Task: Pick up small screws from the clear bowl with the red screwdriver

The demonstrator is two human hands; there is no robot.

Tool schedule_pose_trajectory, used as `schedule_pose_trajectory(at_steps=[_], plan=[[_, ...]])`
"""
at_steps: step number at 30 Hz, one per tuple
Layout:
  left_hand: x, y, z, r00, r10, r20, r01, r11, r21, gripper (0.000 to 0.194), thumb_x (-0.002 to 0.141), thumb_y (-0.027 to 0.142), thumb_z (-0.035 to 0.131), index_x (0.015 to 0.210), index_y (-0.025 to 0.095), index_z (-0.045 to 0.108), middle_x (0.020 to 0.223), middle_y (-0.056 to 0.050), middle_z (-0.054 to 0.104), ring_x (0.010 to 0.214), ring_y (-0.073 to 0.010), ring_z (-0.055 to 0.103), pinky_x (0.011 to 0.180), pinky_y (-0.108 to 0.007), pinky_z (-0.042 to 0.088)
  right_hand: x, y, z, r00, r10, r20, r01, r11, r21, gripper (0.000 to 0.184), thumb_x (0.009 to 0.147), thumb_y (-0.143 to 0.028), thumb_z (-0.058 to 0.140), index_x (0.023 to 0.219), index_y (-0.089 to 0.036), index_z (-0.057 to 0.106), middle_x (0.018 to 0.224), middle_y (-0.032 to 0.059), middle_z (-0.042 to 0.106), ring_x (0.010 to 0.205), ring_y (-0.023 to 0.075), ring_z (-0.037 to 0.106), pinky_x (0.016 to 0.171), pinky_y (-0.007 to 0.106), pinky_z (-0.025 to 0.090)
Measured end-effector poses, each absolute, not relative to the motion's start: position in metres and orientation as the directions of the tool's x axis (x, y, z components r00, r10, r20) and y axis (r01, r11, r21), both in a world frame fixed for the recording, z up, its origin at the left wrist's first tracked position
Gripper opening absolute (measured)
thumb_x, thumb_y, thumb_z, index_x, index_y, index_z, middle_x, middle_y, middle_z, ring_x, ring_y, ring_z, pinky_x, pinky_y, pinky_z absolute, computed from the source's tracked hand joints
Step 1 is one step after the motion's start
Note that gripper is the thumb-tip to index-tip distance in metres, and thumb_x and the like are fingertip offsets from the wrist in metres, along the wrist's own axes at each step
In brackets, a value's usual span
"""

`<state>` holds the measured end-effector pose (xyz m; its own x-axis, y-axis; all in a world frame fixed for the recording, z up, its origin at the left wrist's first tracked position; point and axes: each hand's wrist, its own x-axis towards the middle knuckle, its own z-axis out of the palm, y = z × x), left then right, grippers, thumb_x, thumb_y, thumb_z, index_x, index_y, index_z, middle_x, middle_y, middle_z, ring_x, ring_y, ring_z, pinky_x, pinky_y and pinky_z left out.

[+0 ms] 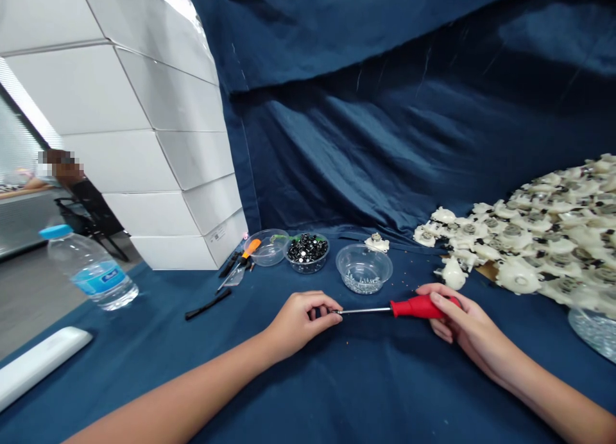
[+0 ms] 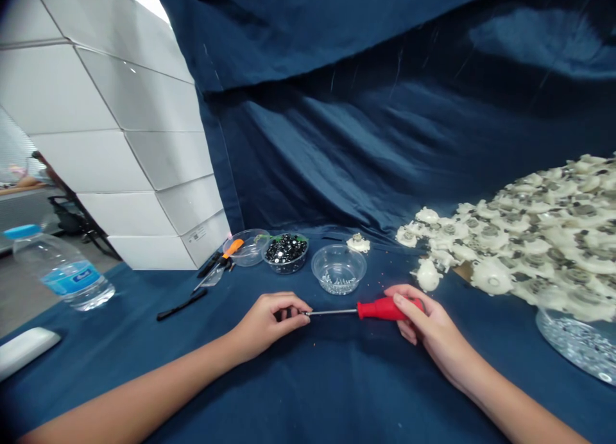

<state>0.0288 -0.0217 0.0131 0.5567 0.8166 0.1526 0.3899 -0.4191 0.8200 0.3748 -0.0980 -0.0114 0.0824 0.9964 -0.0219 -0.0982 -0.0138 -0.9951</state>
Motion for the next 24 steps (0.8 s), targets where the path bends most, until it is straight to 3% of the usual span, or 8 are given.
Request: schedule_pose_trajectory(at_steps=[3,7,12,16,19,21,23,24], plan=[[0.0283,-0.0222,0.0124,0.551,0.818,0.164,0.396,-0.43,0.812,0.029,0.094,0.045,0.081,0.107,0.02,0.088,0.083,-0.003,0.073,0.065,-0.0123,0.054,0.063,-0.024,0.042,0.3724,-0.1008,-0.0082,0.059,0.998,-0.014,-0.097,-0.008,-0.995,0.053,0.097,-0.066,0.074,0.12,-0.018,0.07,0.055,-0.0059,0.05,0.052,0.014,0.04,0.055,0.028,0.027],[0.0269,-0.0193,0.0086,0.509,0.845,0.167,0.406,-0.406,0.819,0.03,0.094,0.045,0.08,0.109,0.02,0.088,0.079,-0.002,0.073,0.063,-0.0122,0.049,0.062,-0.024,0.039,0.3716,-0.1053,-0.0037,0.025,0.999,-0.046,0.013,-0.046,-0.999,0.057,0.104,-0.074,0.056,0.12,-0.02,0.064,0.048,-0.0075,0.049,0.039,0.012,0.032,0.049,0.027,0.019],[0.0268,-0.0168,0.005,0.515,0.841,0.169,0.386,-0.404,0.829,0.031,0.092,0.046,0.082,0.107,0.02,0.089,0.078,-0.003,0.073,0.063,-0.0127,0.05,0.062,-0.024,0.039,0.3723,-0.1036,-0.0078,0.035,0.999,-0.014,-0.062,-0.012,-0.998,0.046,0.1,-0.06,0.072,0.122,-0.022,0.06,0.055,-0.0065,0.058,0.046,0.0137,0.046,0.053,0.026,0.032],[0.0267,-0.0167,0.0036,0.505,0.845,0.173,0.376,-0.397,0.837,0.029,0.092,0.044,0.082,0.108,0.02,0.089,0.078,-0.002,0.074,0.063,-0.0125,0.05,0.063,-0.024,0.039,0.3732,-0.1017,-0.0092,0.013,0.998,0.055,-0.113,0.056,-0.992,0.057,0.086,-0.05,0.087,0.127,-0.027,0.055,0.073,-0.0041,0.067,0.057,0.0168,0.055,0.055,0.028,0.041],[0.0269,-0.0172,0.0036,0.5,0.848,0.174,0.381,-0.396,0.836,0.028,0.092,0.043,0.083,0.108,0.02,0.089,0.077,-0.002,0.073,0.063,-0.0123,0.05,0.062,-0.024,0.039,0.3745,-0.1028,-0.0057,-0.009,1.0,-0.016,-0.007,-0.016,-1.0,0.047,0.098,-0.065,0.07,0.12,-0.025,0.059,0.056,-0.0072,0.056,0.044,0.0137,0.041,0.048,0.026,0.028],[0.0274,-0.0177,0.0043,0.511,0.842,0.17,0.378,-0.398,0.836,0.029,0.092,0.043,0.083,0.108,0.02,0.09,0.077,-0.002,0.072,0.063,-0.0122,0.05,0.062,-0.025,0.039,0.3753,-0.1037,-0.0039,-0.009,0.996,-0.087,0.056,-0.087,-0.995,0.051,0.105,-0.073,0.055,0.111,-0.023,0.061,0.044,-0.0101,0.043,0.038,0.0118,0.029,0.046,0.026,0.019],[0.028,-0.0183,0.0053,0.523,0.834,0.174,0.369,-0.406,0.836,0.028,0.092,0.043,0.083,0.108,0.021,0.09,0.077,-0.002,0.072,0.063,-0.0121,0.05,0.062,-0.025,0.039,0.376,-0.1039,-0.004,0.003,0.995,-0.095,0.033,-0.095,-0.995,0.048,0.105,-0.07,0.059,0.11,-0.022,0.061,0.043,-0.0115,0.039,0.039,0.0114,0.028,0.047,0.026,0.021],[0.0282,-0.0186,0.0058,0.526,0.832,0.177,0.366,-0.41,0.835,0.028,0.092,0.043,0.083,0.108,0.021,0.09,0.077,-0.002,0.072,0.063,-0.012,0.05,0.062,-0.025,0.039,0.3764,-0.1037,-0.0046,0.005,0.998,-0.07,-0.01,-0.07,-0.997,0.044,0.102,-0.064,0.068,0.115,-0.023,0.061,0.047,-0.011,0.044,0.041,0.0115,0.032,0.049,0.026,0.025]])
